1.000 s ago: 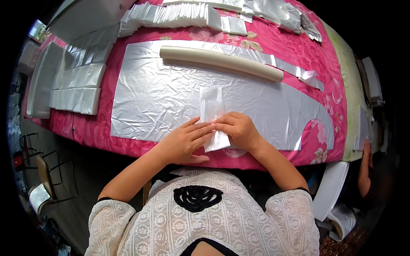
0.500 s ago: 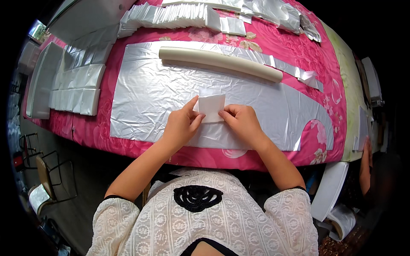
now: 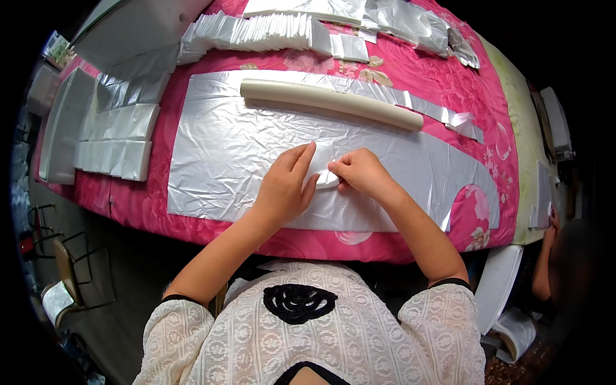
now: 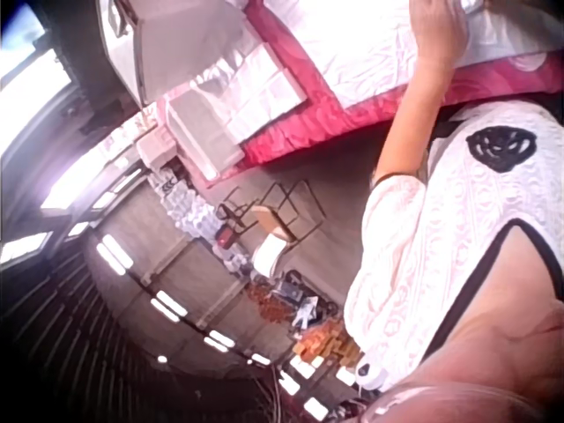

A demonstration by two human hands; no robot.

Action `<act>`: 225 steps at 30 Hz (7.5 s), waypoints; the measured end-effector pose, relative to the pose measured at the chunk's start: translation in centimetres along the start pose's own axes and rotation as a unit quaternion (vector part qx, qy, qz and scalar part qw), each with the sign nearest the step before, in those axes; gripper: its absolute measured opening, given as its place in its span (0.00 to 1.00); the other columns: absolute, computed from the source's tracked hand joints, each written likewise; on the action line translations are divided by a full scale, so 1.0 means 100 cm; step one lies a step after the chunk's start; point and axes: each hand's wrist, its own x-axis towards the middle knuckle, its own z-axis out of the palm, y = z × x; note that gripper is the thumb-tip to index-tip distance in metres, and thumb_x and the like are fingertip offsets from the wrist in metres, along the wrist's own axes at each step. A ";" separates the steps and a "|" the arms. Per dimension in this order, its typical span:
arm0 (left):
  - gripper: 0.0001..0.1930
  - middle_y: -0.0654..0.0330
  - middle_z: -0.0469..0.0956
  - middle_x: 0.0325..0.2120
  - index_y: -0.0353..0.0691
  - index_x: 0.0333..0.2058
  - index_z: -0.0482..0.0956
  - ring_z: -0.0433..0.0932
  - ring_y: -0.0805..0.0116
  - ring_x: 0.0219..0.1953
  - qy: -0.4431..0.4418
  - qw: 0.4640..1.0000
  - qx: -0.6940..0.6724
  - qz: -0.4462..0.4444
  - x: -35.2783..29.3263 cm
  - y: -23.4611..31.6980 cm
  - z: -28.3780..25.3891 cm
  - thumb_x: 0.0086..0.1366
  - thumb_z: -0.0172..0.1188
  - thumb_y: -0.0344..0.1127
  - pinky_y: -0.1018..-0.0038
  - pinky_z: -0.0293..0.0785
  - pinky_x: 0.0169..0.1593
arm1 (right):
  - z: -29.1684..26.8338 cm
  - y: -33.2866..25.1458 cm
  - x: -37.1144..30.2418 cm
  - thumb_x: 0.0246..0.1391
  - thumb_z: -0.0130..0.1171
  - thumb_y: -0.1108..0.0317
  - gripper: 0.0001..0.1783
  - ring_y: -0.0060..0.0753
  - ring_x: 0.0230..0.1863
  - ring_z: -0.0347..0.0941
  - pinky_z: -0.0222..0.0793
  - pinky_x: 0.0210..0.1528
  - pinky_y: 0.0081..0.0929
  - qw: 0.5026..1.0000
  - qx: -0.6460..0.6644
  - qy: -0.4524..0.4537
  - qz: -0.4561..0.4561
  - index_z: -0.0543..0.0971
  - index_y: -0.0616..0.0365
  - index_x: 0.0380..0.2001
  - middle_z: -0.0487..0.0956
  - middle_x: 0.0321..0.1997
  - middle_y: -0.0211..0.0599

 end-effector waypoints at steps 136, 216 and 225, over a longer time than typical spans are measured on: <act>0.07 0.60 0.78 0.26 0.34 0.32 0.77 0.76 0.76 0.27 -0.205 0.801 -0.378 -0.416 -0.003 -0.061 -0.087 0.59 0.54 0.31 0.80 0.73 0.33 | 0.023 0.055 -0.170 0.36 0.65 0.45 0.25 0.40 0.25 0.74 0.68 0.26 0.32 0.958 -0.218 0.184 -0.041 0.72 0.58 0.21 0.75 0.21 0.37; 0.37 0.39 0.44 0.62 0.25 0.58 0.53 0.43 0.42 0.65 -0.096 0.987 0.067 0.108 0.001 0.028 0.061 0.57 0.48 0.49 0.52 0.44 0.63 | 0.129 -0.116 0.080 0.49 0.47 0.37 0.47 0.62 0.68 0.33 0.33 0.66 0.49 0.862 -0.275 -0.018 -0.427 0.48 0.53 0.65 0.45 0.67 0.59; 0.32 0.45 0.61 0.54 0.29 0.52 0.65 0.56 0.48 0.59 -0.084 0.985 0.147 0.015 -0.016 -0.028 -0.030 0.53 0.57 0.45 0.55 0.50 0.61 | 0.041 -0.080 0.077 0.46 0.36 0.25 0.51 0.58 0.69 0.31 0.33 0.66 0.47 0.835 -0.361 0.010 -0.415 0.45 0.45 0.66 0.44 0.68 0.55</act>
